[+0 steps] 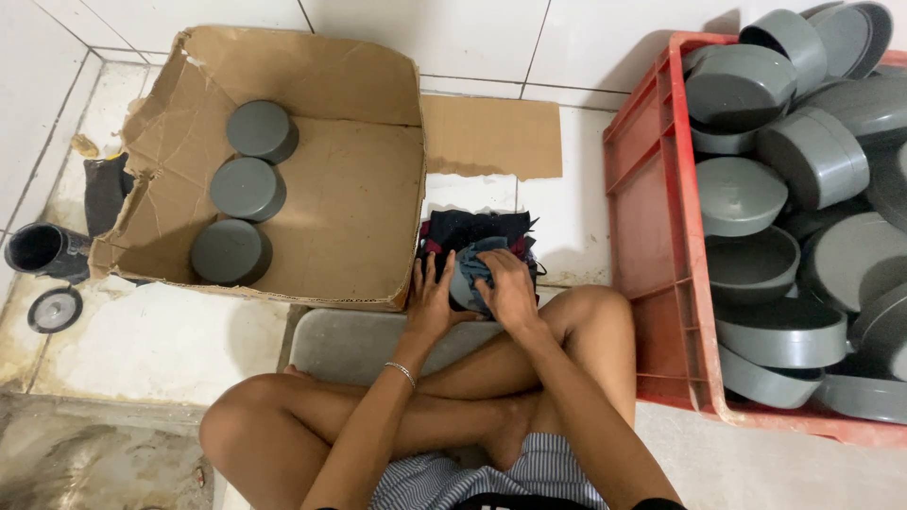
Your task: The person is sitting on the floor, picking up grey plastic caps from a red crate, wiping them with a cloth, and placing them into a cardboard box.
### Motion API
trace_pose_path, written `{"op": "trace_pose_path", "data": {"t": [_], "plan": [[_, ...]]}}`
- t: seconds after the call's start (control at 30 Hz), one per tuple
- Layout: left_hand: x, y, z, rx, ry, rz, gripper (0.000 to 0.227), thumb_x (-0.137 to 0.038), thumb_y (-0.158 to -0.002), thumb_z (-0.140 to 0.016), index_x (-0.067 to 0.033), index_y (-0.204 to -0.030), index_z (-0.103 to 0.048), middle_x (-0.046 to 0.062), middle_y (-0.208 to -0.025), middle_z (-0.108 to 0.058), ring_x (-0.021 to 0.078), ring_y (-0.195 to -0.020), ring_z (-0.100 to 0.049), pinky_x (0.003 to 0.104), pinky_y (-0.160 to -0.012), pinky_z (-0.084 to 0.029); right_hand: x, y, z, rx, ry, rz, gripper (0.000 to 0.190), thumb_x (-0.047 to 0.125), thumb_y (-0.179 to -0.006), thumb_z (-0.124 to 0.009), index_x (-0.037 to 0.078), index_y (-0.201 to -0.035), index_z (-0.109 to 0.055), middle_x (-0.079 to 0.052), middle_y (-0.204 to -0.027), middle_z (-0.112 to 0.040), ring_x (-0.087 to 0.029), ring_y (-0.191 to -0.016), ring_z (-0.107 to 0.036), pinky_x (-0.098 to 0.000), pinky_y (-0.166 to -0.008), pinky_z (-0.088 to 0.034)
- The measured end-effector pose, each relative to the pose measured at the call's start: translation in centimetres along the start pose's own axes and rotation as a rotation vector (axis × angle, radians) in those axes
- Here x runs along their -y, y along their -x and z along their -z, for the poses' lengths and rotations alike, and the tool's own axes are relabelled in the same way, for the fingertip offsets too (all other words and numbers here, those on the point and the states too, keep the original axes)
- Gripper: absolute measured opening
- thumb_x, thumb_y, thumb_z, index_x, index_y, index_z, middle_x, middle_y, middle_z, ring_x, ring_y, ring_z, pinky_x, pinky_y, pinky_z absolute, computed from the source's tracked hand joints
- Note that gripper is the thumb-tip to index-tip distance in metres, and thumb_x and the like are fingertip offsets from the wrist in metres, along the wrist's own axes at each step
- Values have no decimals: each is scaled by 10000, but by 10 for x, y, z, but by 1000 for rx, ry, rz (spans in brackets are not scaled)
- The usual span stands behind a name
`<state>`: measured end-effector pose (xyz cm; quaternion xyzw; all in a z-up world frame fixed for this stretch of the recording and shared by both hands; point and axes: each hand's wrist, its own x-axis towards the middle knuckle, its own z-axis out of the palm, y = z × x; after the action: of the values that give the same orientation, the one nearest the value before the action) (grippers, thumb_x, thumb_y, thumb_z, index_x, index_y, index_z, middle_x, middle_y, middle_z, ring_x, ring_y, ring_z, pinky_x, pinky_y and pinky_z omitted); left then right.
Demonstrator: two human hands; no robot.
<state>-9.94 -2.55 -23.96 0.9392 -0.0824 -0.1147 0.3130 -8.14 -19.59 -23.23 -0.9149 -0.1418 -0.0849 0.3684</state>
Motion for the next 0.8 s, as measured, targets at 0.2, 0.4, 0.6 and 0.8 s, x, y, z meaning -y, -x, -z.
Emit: {"op": "trace_pose_path", "data": {"t": [0.2, 0.4, 0.6, 0.8], "plan": [[24, -10, -27, -45, -97, -20, 1175, -336, -670, -867, -216, -1604, -162, 249, -1571, -239, 495, -1457, -161, 624, -1096, -326, -3, 41, -14, 152, 84, 24, 394, 191, -779, -798, 114, -1149, -687, -100, -1047, -702, -314, -1083, -642, -509, -966, -483], [-7, 4, 11, 52, 46, 21, 1248, -519, -632, -855, -224, -1600, -125, 246, -1594, -181, 493, -1469, -110, 636, -1125, -293, -36, 43, 9, 152, 310, -231, 418, 286, -795, -753, 226, -1201, -676, -15, -1135, -694, -254, -1148, -604, -482, -947, -502], [-8, 3, 12, 70, 53, 53, 1286, -568, -607, -860, -250, -1602, -109, 228, -1610, -154, 479, -1480, -91, 652, -1114, -292, -30, 6, -3, -29, 189, -79, 406, 137, -782, -780, 85, -1173, -686, -141, -1067, -695, -344, -1072, -649, -480, -900, -536], [8, -3, -10, 27, -19, 34, 1189, -368, -680, -848, -254, -1603, -108, 223, -1605, -168, 488, -1473, -108, 635, -1117, -303, 6, 25, -12, 195, 145, -73, 413, 209, -812, -757, 172, -1212, -658, -47, -1126, -678, -256, -1170, -603, -527, -1084, -351]]}}
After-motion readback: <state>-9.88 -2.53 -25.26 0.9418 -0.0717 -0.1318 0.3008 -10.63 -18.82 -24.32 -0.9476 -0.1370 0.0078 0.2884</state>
